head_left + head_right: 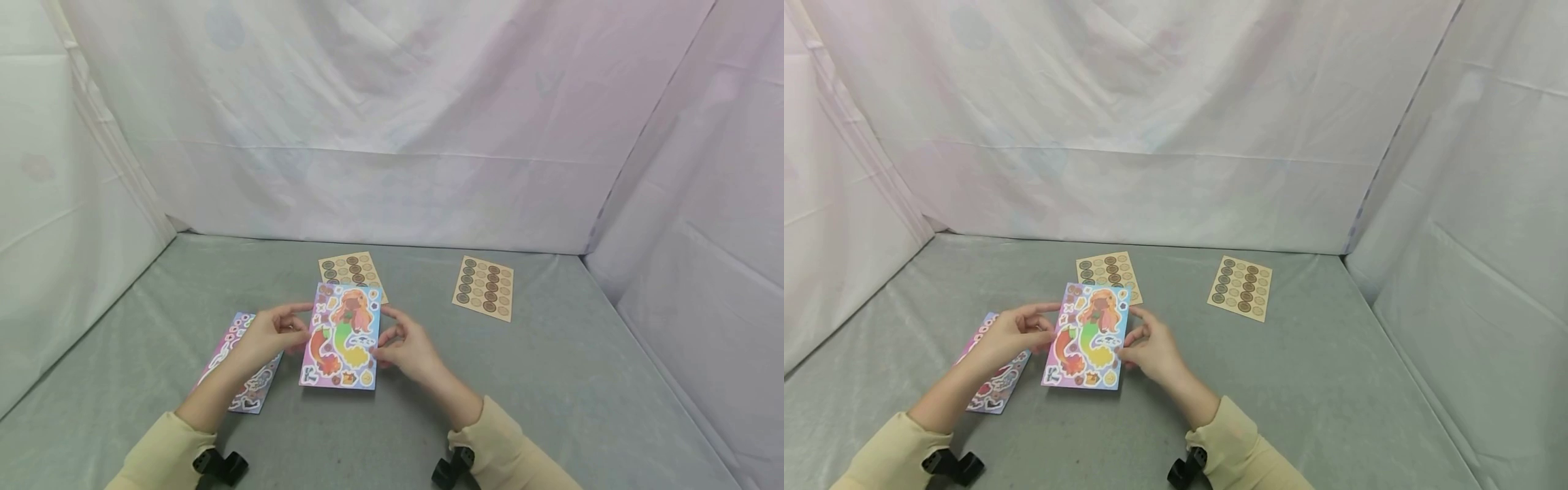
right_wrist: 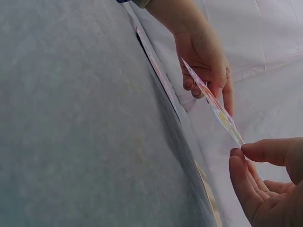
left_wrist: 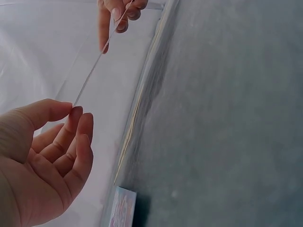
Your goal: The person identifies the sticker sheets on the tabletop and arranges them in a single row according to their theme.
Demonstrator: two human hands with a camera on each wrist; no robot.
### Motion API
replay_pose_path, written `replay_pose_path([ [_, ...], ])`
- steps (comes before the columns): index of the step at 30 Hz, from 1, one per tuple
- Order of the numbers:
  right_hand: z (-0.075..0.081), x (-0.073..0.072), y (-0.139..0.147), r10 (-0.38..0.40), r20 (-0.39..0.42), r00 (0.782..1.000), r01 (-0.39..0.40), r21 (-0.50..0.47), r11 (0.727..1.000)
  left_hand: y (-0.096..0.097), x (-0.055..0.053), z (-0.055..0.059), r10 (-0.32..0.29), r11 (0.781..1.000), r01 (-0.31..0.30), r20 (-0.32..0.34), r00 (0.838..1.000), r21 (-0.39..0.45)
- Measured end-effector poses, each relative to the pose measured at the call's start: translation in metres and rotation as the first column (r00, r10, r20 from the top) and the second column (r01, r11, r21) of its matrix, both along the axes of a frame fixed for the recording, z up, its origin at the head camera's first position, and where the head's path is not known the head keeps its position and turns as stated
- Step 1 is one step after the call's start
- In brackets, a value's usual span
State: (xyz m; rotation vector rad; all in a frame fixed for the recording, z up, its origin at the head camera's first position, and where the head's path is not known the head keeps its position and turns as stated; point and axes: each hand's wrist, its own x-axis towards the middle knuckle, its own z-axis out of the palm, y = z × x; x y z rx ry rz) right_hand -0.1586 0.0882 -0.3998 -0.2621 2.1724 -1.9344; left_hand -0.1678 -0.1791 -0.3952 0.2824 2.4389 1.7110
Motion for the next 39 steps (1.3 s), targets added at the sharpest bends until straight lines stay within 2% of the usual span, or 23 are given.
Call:
replay_pose_path([
  [5, -0.001, 0.001, 0.000, 0.004, 0.009, 1.000, -0.004, 0.011, 1.000, -0.003, 0.000, -0.003, -0.020, 1.000, 0.020, -0.024, 0.999, -0.016],
  [14, -0.006, 0.003, -0.002, 0.016, 0.011, 1.000, -0.017, 0.017, 1.000, -0.006, -0.001, -0.010, -0.041, 0.997, 0.042, 0.022, 0.999, -0.057],
  [29, -0.012, 0.006, -0.008, 0.035, 0.059, 0.998, -0.038, 0.044, 0.998, -0.007, 0.000, -0.011, -0.056, 0.993, 0.063, 0.075, 0.996, -0.103],
  [39, -0.020, 0.006, -0.010, 0.071, 0.081, 0.994, -0.075, 0.048, 0.996, -0.008, 0.002, -0.011, -0.060, 0.985, 0.071, 0.071, 0.996, -0.155],
])
